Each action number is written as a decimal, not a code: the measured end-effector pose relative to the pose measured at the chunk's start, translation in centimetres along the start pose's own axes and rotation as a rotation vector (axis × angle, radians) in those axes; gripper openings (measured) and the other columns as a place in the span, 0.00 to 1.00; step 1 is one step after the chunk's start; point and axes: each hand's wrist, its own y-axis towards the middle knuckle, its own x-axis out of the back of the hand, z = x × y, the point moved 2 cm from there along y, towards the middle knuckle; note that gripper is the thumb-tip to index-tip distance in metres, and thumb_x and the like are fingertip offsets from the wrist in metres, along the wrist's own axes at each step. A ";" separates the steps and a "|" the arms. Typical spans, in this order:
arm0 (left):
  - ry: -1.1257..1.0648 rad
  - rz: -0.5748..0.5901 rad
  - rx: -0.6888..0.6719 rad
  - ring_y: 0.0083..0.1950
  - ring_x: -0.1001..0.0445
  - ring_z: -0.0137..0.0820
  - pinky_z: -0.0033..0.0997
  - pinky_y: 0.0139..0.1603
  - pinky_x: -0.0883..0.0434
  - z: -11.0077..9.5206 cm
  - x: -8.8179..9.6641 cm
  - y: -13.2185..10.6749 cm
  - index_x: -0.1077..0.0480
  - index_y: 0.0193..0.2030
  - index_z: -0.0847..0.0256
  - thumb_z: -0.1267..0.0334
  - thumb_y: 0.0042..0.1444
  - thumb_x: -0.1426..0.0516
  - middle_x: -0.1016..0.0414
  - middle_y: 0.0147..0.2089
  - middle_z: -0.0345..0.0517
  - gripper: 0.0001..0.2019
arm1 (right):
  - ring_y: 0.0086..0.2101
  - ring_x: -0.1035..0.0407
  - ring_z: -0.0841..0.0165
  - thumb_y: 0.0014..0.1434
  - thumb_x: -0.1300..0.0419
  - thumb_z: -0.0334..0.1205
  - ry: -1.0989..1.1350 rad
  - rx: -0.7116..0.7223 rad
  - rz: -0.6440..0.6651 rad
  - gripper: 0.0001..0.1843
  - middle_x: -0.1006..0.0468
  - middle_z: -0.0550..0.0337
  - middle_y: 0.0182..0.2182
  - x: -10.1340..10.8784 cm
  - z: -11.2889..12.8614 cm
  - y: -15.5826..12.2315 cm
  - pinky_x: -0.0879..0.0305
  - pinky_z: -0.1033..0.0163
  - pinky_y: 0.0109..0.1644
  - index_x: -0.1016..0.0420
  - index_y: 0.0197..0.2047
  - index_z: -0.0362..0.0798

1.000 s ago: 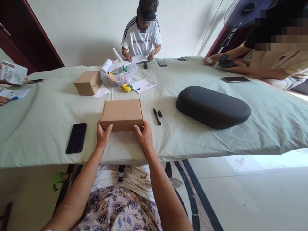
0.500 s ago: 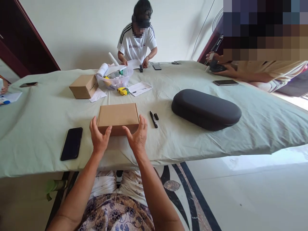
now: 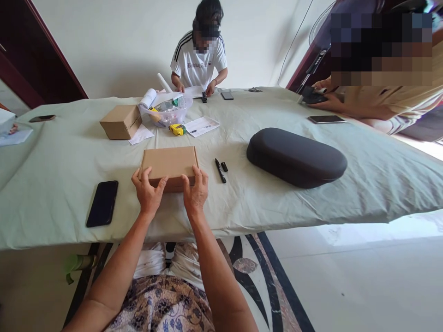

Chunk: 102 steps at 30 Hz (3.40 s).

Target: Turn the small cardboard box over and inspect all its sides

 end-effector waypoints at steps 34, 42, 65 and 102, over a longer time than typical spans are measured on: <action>-0.155 -0.005 -0.071 0.63 0.31 0.43 0.45 0.65 0.32 2.8 3.9 -0.7 0.27 0.58 0.56 0.41 0.61 0.44 0.32 0.57 0.56 0.26 | 0.43 0.25 0.60 0.63 0.43 0.59 0.306 -0.217 0.255 0.29 0.20 0.48 0.50 2.4 -2.6 -0.7 0.26 0.53 0.49 0.26 0.58 0.48; -0.335 0.200 0.121 0.62 0.29 0.40 0.45 0.65 0.32 3.1 1.4 -2.1 0.31 0.58 0.60 0.43 0.68 0.54 0.29 0.58 0.57 0.26 | 0.54 0.32 0.58 0.64 0.39 0.52 0.166 0.137 0.006 0.15 0.30 0.52 0.51 4.6 4.7 2.7 0.31 0.50 0.58 0.21 0.50 0.54; -0.471 0.204 -0.175 0.73 0.38 0.38 0.43 0.72 0.39 -6.4 1.3 4.7 0.36 0.65 0.57 0.46 0.71 0.56 0.33 0.69 0.56 0.26 | 0.50 0.31 0.60 0.69 0.47 0.53 0.098 0.293 0.043 0.17 0.31 0.52 0.49 2.5 6.4 4.3 0.28 0.53 0.49 0.23 0.43 0.52; -0.693 0.294 -0.072 0.71 0.35 0.41 0.45 0.72 0.39 -2.8 6.8 1.2 0.35 0.66 0.53 0.47 0.68 0.50 0.32 0.68 0.52 0.24 | 0.54 0.29 0.57 0.61 0.38 0.63 0.375 0.090 0.475 0.32 0.24 0.54 0.55 5.9 6.9 7.1 0.34 0.47 0.61 0.32 0.63 0.56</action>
